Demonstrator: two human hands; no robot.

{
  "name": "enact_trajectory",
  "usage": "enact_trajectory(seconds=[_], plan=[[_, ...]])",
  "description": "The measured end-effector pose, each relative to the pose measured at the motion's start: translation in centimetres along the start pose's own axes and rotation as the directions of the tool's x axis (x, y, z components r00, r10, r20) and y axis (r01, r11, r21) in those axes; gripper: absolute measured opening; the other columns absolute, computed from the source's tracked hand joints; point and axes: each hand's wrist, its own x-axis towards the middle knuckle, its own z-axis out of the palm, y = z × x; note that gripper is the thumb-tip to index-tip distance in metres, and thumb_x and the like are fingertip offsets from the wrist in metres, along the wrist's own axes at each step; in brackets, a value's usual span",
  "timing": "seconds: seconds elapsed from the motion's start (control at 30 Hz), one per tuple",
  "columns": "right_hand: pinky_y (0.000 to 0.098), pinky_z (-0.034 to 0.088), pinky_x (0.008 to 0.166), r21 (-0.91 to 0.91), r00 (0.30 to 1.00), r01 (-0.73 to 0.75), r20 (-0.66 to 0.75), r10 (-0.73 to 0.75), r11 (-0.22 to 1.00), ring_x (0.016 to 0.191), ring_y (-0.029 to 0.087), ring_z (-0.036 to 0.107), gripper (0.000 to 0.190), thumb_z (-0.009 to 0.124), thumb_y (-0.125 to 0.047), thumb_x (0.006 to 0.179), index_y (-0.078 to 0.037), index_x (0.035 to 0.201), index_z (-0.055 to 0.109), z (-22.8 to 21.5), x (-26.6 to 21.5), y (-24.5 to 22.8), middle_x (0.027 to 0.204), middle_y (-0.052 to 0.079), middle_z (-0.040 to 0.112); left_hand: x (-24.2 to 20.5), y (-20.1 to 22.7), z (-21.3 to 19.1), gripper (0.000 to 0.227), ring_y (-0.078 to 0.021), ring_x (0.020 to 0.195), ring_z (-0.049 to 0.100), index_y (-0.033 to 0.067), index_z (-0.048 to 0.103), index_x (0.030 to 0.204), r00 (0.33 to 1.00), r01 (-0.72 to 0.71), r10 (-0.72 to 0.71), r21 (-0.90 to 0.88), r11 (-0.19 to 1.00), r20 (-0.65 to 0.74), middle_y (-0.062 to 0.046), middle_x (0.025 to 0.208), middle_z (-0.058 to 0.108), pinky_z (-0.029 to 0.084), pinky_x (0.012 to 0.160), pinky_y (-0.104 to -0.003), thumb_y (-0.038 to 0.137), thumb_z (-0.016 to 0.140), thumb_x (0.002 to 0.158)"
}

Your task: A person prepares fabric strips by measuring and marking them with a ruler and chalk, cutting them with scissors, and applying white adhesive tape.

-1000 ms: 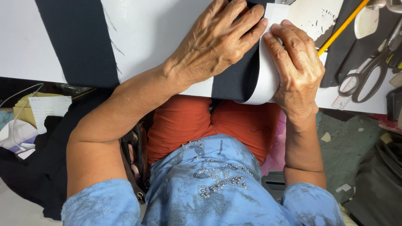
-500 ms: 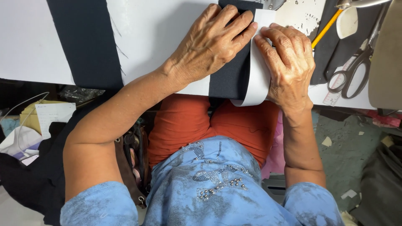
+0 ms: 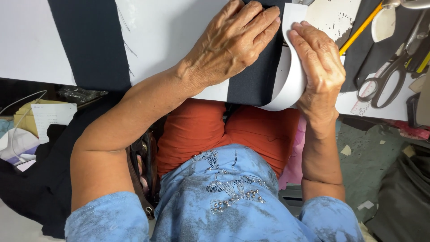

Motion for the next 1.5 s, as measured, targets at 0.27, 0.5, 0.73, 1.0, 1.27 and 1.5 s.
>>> enact_trajectory(seconds=[0.27, 0.5, 0.73, 1.0, 1.27, 1.5], plan=[[0.0572, 0.057, 0.113, 0.062, 0.995, -0.043, -0.085, 0.048, 0.997, 0.125, 0.054, 0.071, 0.022, 0.056, 0.009, 0.12, 0.021, 0.133, 0.068, 0.25, 0.17, 0.03, 0.131, 0.038, 0.071, 0.03, -0.11, 0.13, 0.018, -0.0159, 0.1, 0.062, 0.0097, 0.074, 0.121, 1.0, 0.008, -0.008, -0.013, 1.0, -0.022, -0.001, 0.123, 0.068, 0.051, 0.083, -0.029, 0.002, 0.063, 0.108], [0.0575, 0.057, 0.11, 0.012, 0.994, -0.035, -0.106, 0.036, 0.999, 0.122, 0.053, 0.072, 0.027, 0.053, 0.002, 0.122, 0.022, 0.13, 0.069, 0.18, 0.17, -0.05, 0.129, 0.038, 0.072, 0.13, -0.16, 0.15, 0.015, -0.0171, 0.099, 0.062, 0.0088, 0.075, 0.12, 0.999, 0.018, -0.02, -0.072, 0.997, -0.029, -0.001, 0.124, 0.068, 0.054, 0.084, -0.03, 0.003, 0.067, 0.109], [0.0624, 0.057, 0.112, 0.024, 0.999, 0.041, -0.019, -0.041, 0.999, 0.123, 0.058, 0.07, 0.033, 0.051, -0.001, 0.122, 0.026, 0.132, 0.067, -0.24, 0.68, -0.18, 0.132, 0.042, 0.069, 0.16, -0.18, 0.01, 0.017, -0.0186, 0.101, 0.062, 0.0078, 0.075, 0.121, 1.0, 0.016, -0.017, -0.086, 0.996, -0.014, -0.003, 0.124, 0.069, 0.054, 0.085, -0.032, 0.003, 0.063, 0.109], [0.0513, 0.059, 0.105, -0.183, 0.995, 0.099, 0.014, -0.098, 0.978, 0.121, 0.049, 0.077, 0.036, 0.045, -0.001, 0.124, 0.018, 0.131, 0.075, -0.14, 0.32, -0.09, 0.131, 0.031, 0.077, 0.2, -0.13, 0.1, 0.016, -0.018, 0.099, 0.062, 0.008, 0.074, 0.119, 0.999, 0.026, -0.028, -0.079, 0.997, -0.028, -0.001, 0.124, 0.068, 0.052, 0.081, -0.031, 0.004, 0.061, 0.111], [0.0503, 0.061, 0.102, -0.227, 0.993, 0.114, 0.007, -0.115, 0.967, 0.118, 0.048, 0.078, 0.037, 0.043, -0.001, 0.123, 0.017, 0.129, 0.076, 0.0, 0.55, -0.37, 0.13, 0.03, 0.077, 0.14, -0.14, 0.1, 0.016, -0.0177, 0.098, 0.061, 0.0073, 0.073, 0.119, 1.0, 0.022, -0.023, -0.079, 0.997, -0.016, -0.001, 0.124, 0.066, 0.053, 0.082, -0.031, 0.002, 0.061, 0.109], [0.0494, 0.061, 0.102, -0.248, 0.993, 0.116, 0.016, -0.116, 0.962, 0.118, 0.047, 0.078, 0.038, 0.045, -0.002, 0.123, 0.015, 0.128, 0.078, 0.0, 0.6, -0.44, 0.13, 0.028, 0.078, 0.1, -0.14, 0.02, 0.018, -0.0184, 0.101, 0.062, 0.007, 0.073, 0.122, 1.0, 0.023, -0.022, -0.082, 0.996, 0.006, -0.002, 0.126, 0.066, 0.055, 0.084, -0.031, 0.004, 0.06, 0.11]])
